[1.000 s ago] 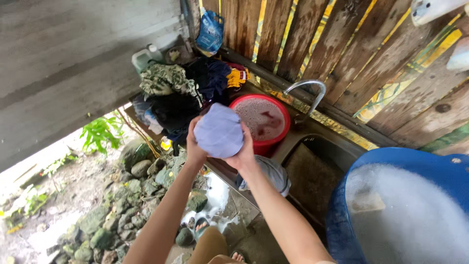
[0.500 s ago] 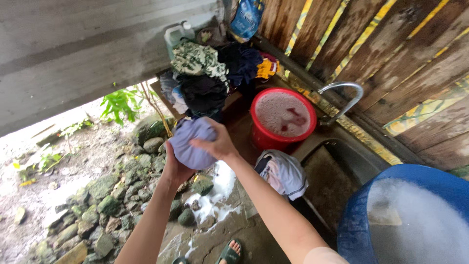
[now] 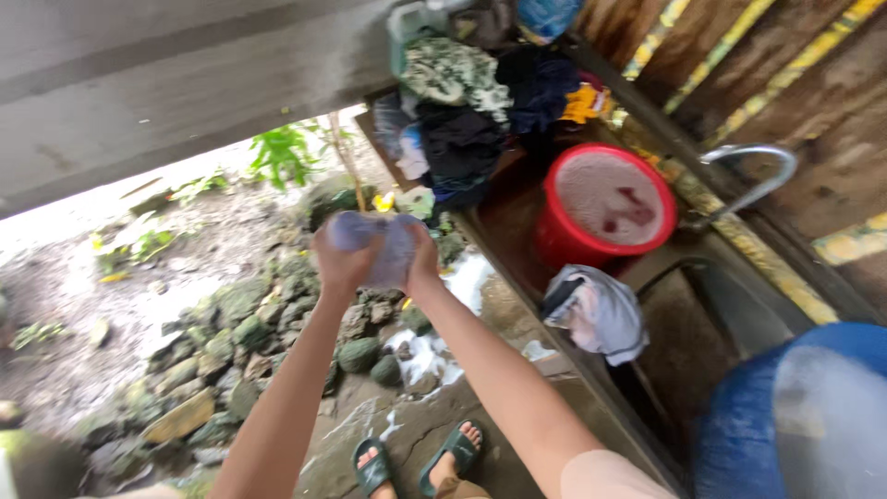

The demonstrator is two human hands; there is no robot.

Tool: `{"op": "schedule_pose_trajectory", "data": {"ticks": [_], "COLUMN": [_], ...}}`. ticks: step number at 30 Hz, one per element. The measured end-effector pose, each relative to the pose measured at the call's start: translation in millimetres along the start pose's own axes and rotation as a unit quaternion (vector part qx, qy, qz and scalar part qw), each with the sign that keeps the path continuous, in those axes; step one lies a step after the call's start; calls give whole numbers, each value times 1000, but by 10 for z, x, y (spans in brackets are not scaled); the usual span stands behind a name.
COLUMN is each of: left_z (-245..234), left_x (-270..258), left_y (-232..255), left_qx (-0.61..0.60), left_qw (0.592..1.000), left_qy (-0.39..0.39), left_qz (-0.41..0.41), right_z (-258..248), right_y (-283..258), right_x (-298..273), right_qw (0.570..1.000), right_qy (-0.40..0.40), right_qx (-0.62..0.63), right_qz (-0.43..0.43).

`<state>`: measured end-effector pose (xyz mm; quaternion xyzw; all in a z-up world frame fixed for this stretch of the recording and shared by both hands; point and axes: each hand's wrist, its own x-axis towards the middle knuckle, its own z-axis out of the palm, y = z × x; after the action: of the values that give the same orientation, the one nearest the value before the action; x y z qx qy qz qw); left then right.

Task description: The person rinses laundry in a basin and a sink, places garments onto plastic hangers, and hangs the hangers on a clothesline in an outdoor area.

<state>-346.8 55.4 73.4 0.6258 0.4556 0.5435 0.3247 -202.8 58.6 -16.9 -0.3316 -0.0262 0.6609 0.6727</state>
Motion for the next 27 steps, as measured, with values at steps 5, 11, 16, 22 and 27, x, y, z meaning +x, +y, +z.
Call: {"op": "schedule_pose_trajectory", "data": {"ticks": [5, 11, 16, 22, 27], "left_z": [-386, -743, -881, -757, -462], "left_x": [99, 105, 154, 426, 589], "left_y": [141, 102, 116, -575, -848], "left_qx": [122, 133, 110, -252, -538], "left_qw": [988, 986, 988, 916, 759], "left_qy": [-60, -55, -101, 79, 67], "left_qz": [67, 90, 27, -301, -360], "right_z": [98, 237, 316, 842, 701], "right_y": [210, 464, 497, -57, -472], "right_x": [108, 71, 59, -474, -663], "right_qw": [976, 967, 963, 973, 834], "right_qy": [-139, -131, -192, -122, -159], "right_qx": [-32, -61, -45, -185, -526], "right_qz": [166, 208, 183, 67, -57]}}
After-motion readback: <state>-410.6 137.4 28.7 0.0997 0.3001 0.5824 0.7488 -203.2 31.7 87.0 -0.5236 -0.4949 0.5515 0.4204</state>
